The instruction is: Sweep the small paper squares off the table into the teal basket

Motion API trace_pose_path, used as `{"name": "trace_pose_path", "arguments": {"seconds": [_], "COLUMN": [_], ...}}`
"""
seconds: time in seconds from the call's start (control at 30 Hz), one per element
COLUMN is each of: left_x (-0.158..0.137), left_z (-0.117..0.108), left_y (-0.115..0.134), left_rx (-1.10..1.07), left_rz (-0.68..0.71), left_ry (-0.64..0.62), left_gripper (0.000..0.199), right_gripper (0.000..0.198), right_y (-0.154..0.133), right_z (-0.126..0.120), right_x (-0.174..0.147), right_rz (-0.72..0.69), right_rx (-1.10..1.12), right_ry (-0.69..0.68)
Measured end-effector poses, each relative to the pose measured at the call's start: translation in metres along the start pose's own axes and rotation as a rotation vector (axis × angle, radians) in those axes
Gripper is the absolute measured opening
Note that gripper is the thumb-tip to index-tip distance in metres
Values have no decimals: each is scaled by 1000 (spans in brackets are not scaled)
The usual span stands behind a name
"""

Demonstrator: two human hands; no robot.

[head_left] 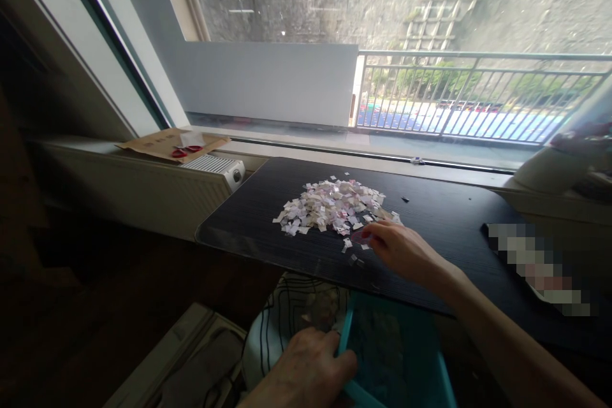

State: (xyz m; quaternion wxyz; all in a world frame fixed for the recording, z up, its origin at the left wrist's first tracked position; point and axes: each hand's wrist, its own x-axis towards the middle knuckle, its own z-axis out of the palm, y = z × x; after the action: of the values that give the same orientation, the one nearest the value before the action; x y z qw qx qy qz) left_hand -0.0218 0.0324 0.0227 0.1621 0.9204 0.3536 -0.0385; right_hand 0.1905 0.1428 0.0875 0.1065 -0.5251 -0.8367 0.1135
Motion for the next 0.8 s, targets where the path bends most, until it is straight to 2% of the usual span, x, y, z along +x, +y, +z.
{"name": "trace_pose_path", "arguments": {"seconds": [0.13,0.27,0.4,0.57,0.8], "left_x": [1,5,6,1,0], "left_z": [6,8,6,1,-7], "left_y": [-1,0,0,1,4], "left_rx": [-9,0,30,-29,-34], "left_rz": [9,14,7,-3,-35], "left_ry": [43,27,22,-9,-74], "left_gripper": [16,18,16,20,22], "right_gripper": [29,29,29,29,29], "right_y": [8,13,4,-10,-18], "right_z": [-3,-5,0,8,7], "right_x": [-15,-11,-6,-17,-13], "right_rz": [87,158,131,36,17], "right_rx": [-29,-93,-101,-42,-11], "right_ry": [12,49,38,24,8]}}
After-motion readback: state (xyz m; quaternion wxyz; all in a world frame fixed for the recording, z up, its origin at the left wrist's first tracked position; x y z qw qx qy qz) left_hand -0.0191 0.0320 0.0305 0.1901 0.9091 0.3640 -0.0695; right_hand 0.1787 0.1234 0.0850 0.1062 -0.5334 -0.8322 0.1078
